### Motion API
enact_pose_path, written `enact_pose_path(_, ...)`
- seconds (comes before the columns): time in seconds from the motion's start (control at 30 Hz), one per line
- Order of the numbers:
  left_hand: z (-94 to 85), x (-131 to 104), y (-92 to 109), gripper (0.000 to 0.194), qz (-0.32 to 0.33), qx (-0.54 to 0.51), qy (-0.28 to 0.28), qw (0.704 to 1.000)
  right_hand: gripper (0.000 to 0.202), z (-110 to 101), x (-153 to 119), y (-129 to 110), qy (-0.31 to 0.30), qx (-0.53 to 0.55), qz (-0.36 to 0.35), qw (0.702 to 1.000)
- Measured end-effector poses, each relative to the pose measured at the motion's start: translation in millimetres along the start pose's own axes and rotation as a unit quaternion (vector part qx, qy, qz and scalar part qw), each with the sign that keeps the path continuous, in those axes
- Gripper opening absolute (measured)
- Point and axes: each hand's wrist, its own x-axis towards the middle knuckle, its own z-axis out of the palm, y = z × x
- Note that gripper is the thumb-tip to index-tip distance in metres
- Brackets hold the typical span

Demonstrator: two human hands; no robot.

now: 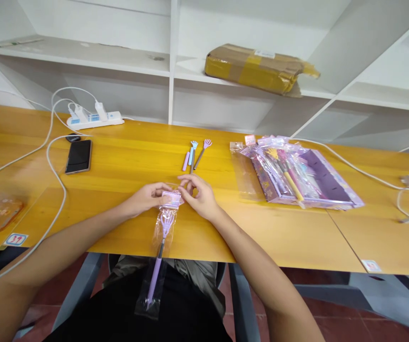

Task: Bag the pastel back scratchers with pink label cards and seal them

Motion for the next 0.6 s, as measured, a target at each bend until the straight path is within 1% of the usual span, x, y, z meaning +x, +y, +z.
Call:
enact_pose_path(0.07, 0.9, -0.1, -2.0, 0.044, -0.007, 0.017, -0.024, 1.000, 0.023, -2.8, 1.2, -3.4, 0.010, -0.017, -0.011, 1.000)
enact_pose_path(0.1, 1.3, 0.0, -3.2, 0.043, -0.009, 0.025, -0.025, 0.999, 0.021, -4.1, 1.8, -5.1, 0.000, -0.019, -0.017, 1.000)
enact_pose_path(0.23, 1.4, 1.5, -6.8, 0.037, 0.001, 0.051, -0.004, 0.999, 0.017, -5.8, 2.1, -7.2, -0.082, -0.002, -0.036, 0.996)
enact_pose_path(0.33, 0.9, 2.2, -6.5, 0.036, 0.005, 0.047, -0.010, 0.999, 0.016, -4.5, 1.4, -4.0, -0.117, -0.002, -0.052, 0.992)
enact_pose_path(0.43, 1.3, 1.6, -5.2, 0.036, 0.009, 0.043, -0.016, 0.999, 0.017, -4.5, 1.4, -2.4, -0.128, -0.002, -0.067, 0.989)
enact_pose_path(0.53, 1.8, 0.1, -3.6, 0.034, 0.025, 0.049, -0.018, 0.998, 0.019, -5.7, 2.1, -4.7, -0.131, 0.000, -0.064, 0.989)
enact_pose_path(0.6, 1.9, -0.9, -2.4, 0.033, 0.031, 0.051, -0.020, 0.998, 0.024, -5.9, 2.4, -5.7, -0.126, -0.006, -0.058, 0.990)
